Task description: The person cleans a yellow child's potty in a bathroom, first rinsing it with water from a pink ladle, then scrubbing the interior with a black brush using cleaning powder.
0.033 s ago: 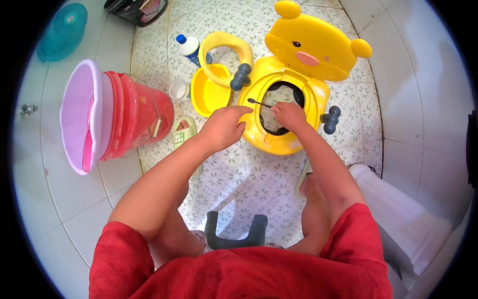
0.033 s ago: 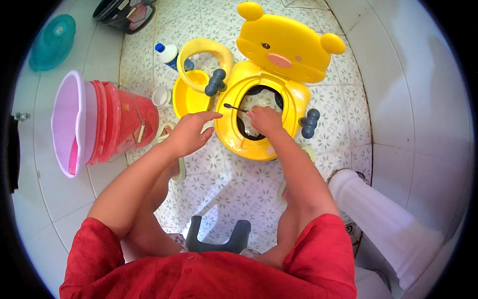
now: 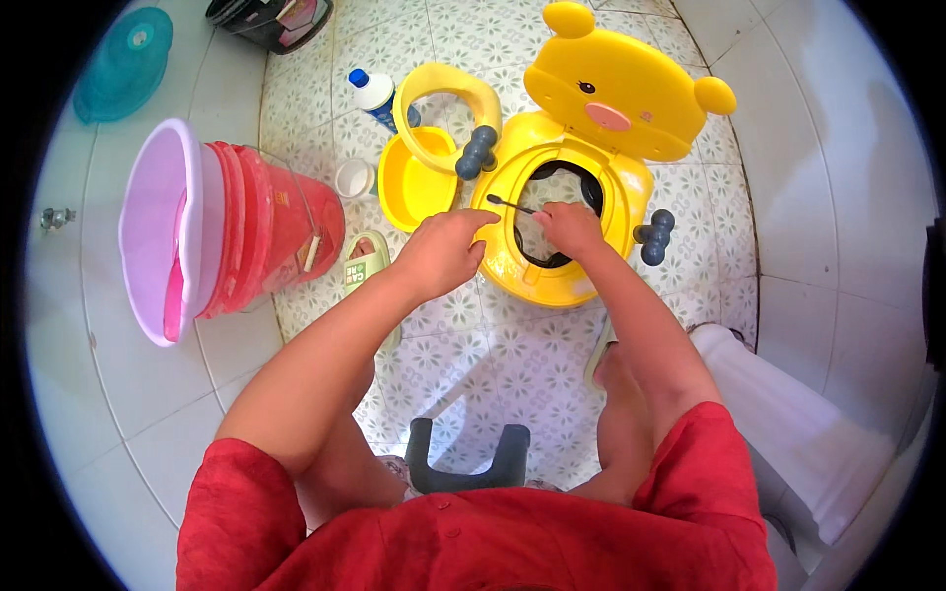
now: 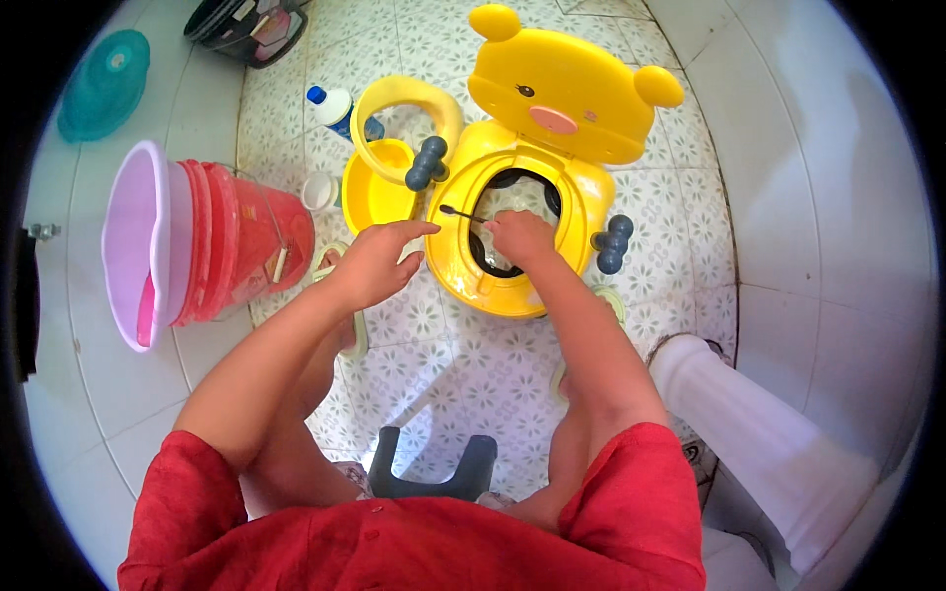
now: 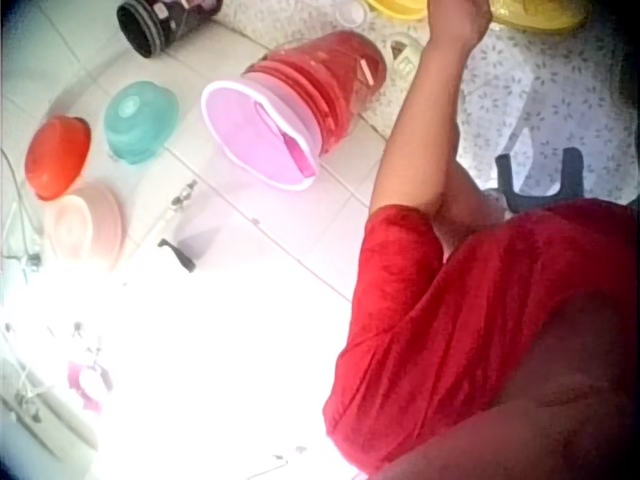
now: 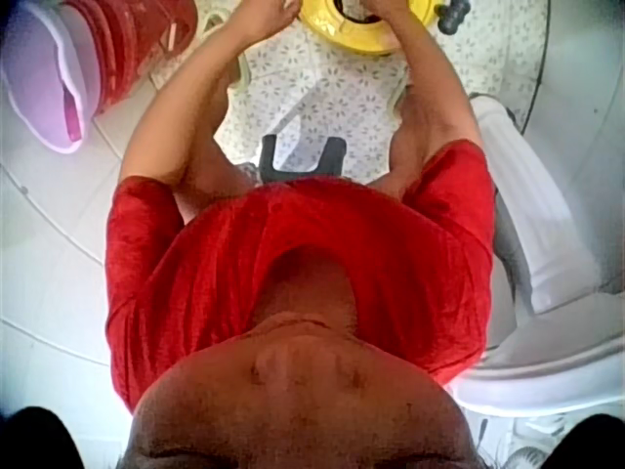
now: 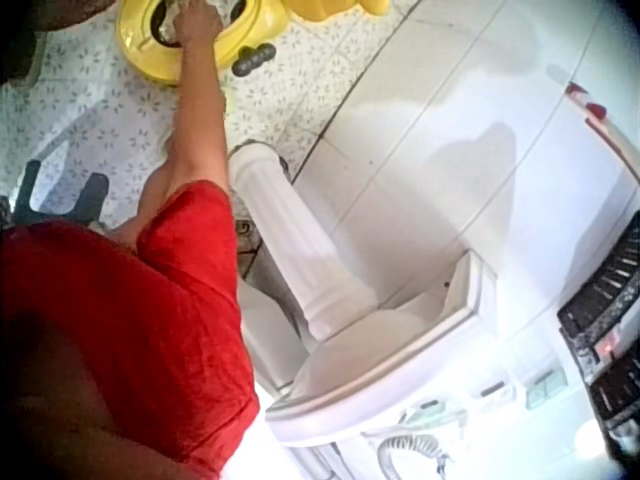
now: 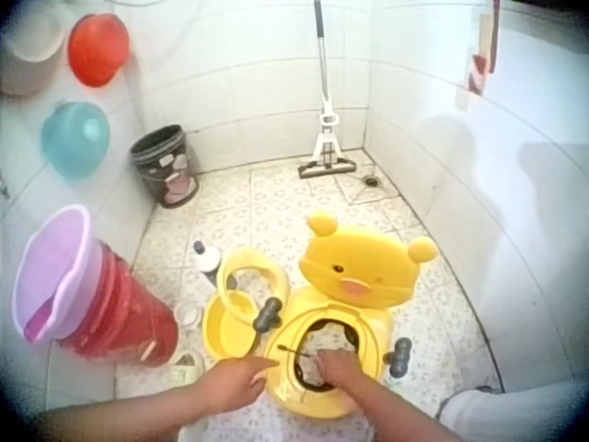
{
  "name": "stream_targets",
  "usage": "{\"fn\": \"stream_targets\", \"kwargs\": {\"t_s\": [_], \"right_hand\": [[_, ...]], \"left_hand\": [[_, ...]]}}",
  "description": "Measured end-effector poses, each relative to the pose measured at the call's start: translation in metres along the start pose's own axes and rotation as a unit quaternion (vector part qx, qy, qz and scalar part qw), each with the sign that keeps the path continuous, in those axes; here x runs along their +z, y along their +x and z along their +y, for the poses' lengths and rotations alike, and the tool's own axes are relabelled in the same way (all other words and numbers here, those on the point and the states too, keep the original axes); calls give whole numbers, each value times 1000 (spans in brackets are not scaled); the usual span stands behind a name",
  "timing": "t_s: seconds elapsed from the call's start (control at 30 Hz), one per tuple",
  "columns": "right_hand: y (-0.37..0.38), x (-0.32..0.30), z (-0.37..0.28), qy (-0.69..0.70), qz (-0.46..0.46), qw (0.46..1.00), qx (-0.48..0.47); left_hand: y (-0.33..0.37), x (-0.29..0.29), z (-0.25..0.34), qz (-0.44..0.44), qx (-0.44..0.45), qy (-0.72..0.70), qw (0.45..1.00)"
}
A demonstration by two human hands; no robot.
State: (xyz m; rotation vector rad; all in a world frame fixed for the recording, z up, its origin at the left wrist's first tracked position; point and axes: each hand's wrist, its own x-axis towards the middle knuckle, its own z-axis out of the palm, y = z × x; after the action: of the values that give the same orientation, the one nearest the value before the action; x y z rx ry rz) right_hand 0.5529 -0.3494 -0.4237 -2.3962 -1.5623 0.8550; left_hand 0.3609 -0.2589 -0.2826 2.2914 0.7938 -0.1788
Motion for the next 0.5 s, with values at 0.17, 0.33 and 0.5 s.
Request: {"fn": "stream_targets", "kwargs": {"t_s": [0.17,0.33,0.5], "right_hand": [[-6,5,-5,7,-93,994,-63],[-12,-4,12,-12,-60,997,-40],[3,3,-3,-42,-48,996,-56]], "left_hand": [[1,-4,-5,8,-6,12,1000],[-4,-6,3,1,-7,8,1000],[0,-5,11,-10,0,-11,1000]]}}
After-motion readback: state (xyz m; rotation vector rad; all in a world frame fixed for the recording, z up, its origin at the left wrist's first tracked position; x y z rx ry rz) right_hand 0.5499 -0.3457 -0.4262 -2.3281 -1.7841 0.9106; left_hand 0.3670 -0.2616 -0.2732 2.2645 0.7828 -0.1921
